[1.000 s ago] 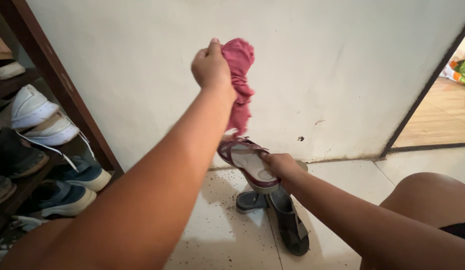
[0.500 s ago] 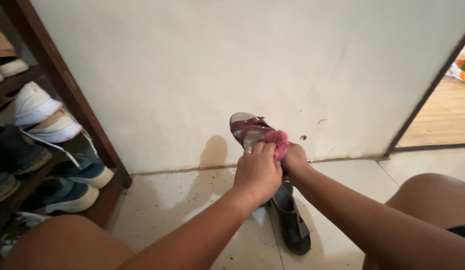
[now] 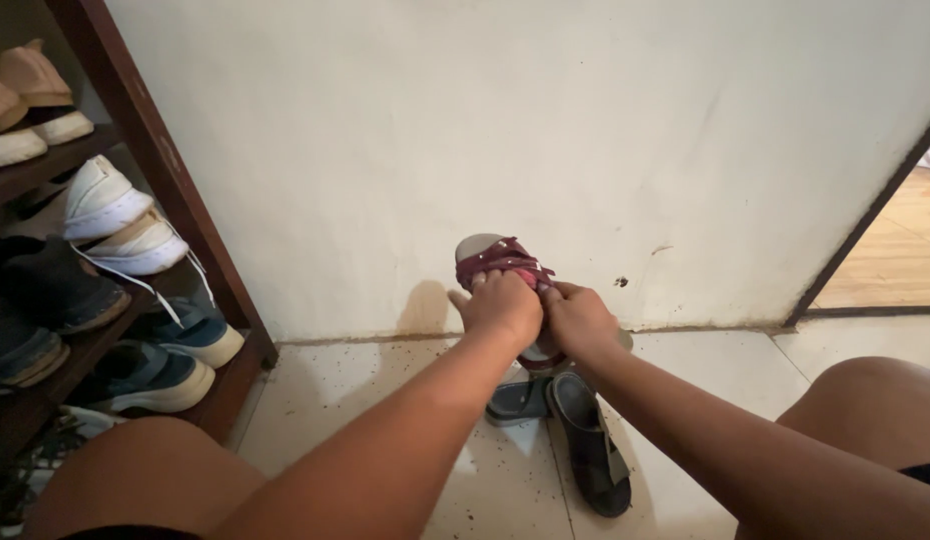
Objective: The person cleans a pair of white sandals and a pair of maroon sandals using a pink cloth. They wipe the sandals thoroughly, then place the white sandals on a wooden shoe rack.
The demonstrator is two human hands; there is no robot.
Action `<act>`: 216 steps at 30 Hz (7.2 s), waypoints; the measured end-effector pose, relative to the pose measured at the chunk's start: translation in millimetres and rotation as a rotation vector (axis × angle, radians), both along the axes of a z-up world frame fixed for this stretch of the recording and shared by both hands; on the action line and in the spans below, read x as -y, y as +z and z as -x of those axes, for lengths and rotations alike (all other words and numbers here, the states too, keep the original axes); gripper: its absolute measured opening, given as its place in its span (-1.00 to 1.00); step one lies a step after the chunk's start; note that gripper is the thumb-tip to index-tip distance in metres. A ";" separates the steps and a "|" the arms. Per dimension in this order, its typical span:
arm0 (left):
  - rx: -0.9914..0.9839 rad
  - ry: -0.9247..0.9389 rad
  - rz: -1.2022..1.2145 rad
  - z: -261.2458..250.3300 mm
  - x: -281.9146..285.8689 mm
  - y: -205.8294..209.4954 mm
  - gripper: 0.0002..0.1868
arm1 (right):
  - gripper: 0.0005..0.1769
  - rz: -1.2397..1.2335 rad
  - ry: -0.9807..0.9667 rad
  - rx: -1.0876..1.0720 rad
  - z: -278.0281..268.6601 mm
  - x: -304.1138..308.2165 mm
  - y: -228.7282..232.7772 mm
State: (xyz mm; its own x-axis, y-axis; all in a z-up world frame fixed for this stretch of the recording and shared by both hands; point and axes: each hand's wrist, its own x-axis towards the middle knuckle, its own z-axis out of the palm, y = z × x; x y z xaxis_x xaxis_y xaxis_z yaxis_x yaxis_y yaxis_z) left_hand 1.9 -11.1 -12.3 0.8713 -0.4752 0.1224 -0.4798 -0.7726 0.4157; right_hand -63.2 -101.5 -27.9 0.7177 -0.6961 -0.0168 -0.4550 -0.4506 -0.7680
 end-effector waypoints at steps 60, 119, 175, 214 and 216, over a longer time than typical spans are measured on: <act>-0.735 0.473 0.508 -100.8 10.6 -175.0 -0.78 | -0.37 0.682 0.517 -0.758 -152.4 219.6 -283.4; -0.507 -0.012 0.937 -129.0 -23.8 -26.8 -0.55 | -0.14 0.393 0.529 0.365 -14.7 46.6 45.6; 0.447 -0.214 0.765 37.6 -31.9 2.9 -0.74 | -0.26 -0.540 0.130 0.304 16.5 -5.5 -6.0; 0.441 -0.378 0.947 39.0 -37.6 30.0 -0.65 | -0.37 -0.580 0.083 0.474 15.5 21.6 20.6; 0.516 -0.409 0.890 45.4 -41.3 34.3 -0.68 | -0.33 -0.526 0.031 0.473 12.9 25.1 19.8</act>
State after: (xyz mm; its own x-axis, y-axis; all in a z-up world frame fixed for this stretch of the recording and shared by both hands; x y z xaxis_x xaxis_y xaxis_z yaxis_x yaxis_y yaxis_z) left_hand -43.5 30.2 22.0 0.4148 -0.2773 0.8666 -0.9063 -0.0406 0.4208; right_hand -76.2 -126.6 -8.1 0.7507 -0.6601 -0.0269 -0.0121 0.0270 -0.9996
